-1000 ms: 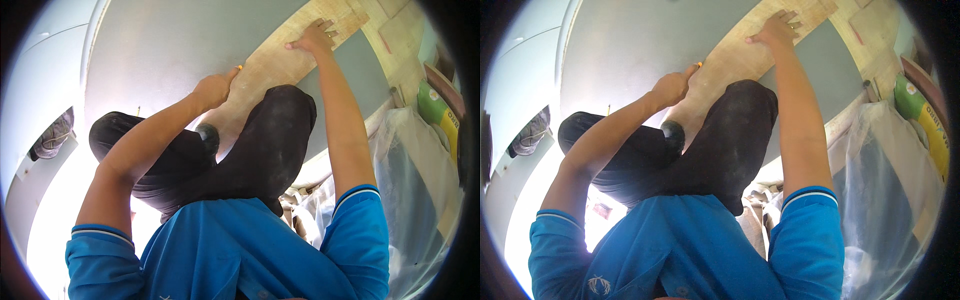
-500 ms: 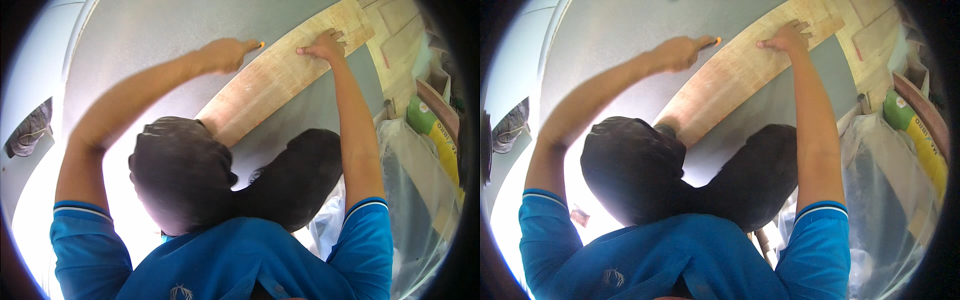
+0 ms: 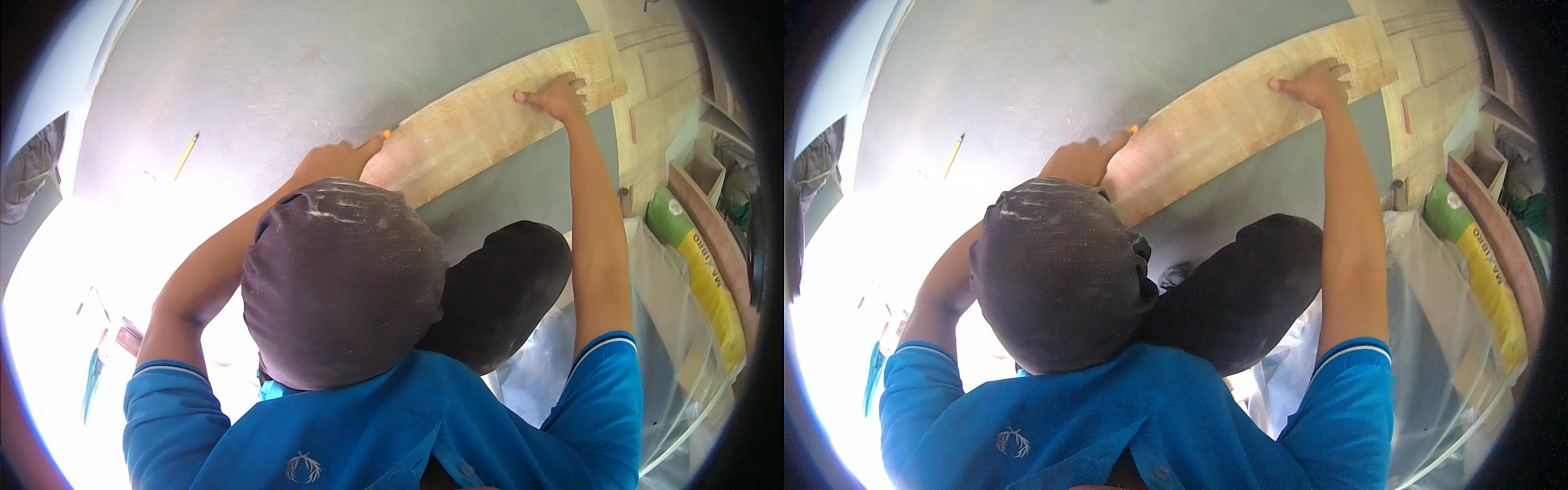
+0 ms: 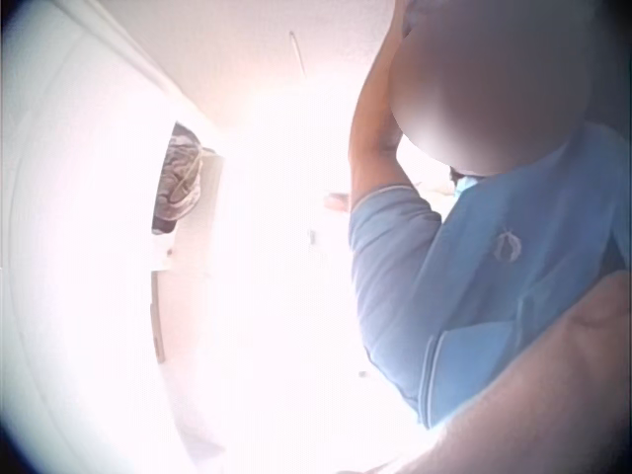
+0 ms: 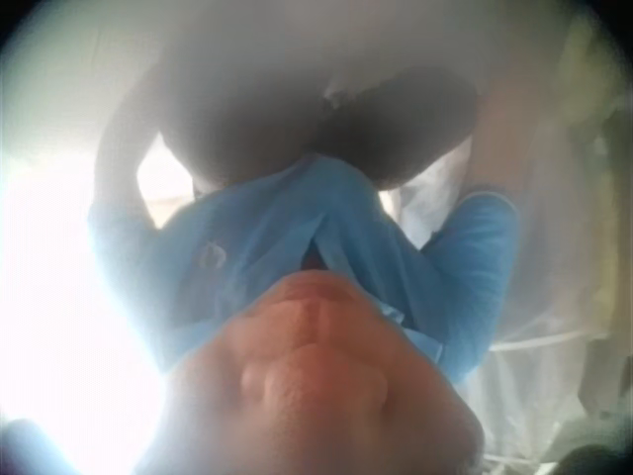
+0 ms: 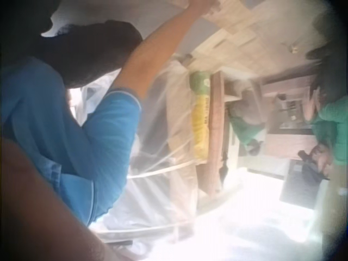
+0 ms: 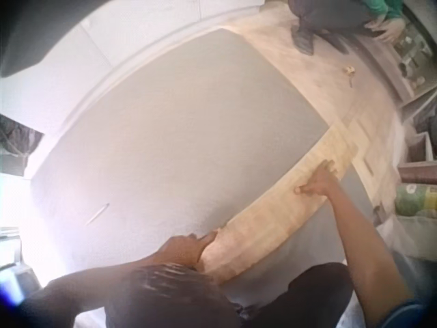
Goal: The person uses a utility knife to cut a piece of flooring material along a straight edge. They hold the material steady with one hand and guide the knife with the other, making multiple passes to complete the cut.
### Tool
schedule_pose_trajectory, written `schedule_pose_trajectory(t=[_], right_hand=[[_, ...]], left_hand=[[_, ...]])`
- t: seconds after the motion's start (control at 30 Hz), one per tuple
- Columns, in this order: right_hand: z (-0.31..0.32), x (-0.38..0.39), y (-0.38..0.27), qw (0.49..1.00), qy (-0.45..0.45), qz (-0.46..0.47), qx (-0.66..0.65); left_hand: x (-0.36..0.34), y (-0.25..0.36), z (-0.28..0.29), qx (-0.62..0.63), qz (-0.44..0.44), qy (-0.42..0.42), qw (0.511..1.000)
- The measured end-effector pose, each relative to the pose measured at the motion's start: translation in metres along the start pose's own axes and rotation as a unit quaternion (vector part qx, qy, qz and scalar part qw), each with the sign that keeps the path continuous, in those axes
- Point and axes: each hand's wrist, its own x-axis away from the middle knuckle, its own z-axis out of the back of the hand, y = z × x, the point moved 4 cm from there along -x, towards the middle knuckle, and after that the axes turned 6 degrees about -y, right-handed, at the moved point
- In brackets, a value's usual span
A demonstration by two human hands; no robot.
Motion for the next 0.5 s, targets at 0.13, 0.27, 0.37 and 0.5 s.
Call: schedule_pose_trajectory(t=[0.13,0.27,0.37,0.5], right_hand=[[-0.007,-0.002,0.001,1.0,0.017,0.012,0.015],[-0.008,-0.021,0.015,0.999,0.002,0.017,0.028],[-0.018,-0.028,0.02,0.997,-0.006,0.031,-0.064],[-0.042,0.042,-0.039,0.995,0.01,0.061,-0.083]], left_hand=[[0.043,-0.018,0.003,0.063,0.035,-0.08,0.994],[0.039,-0.033,-0.014,0.055,-0.033,-0.01,0.998],[0.031,-0.038,-0.019,0.03,-0.037,0.035,0.998],[0.037,-0.049,-0.053,0.035,-0.003,0.077,0.996]])
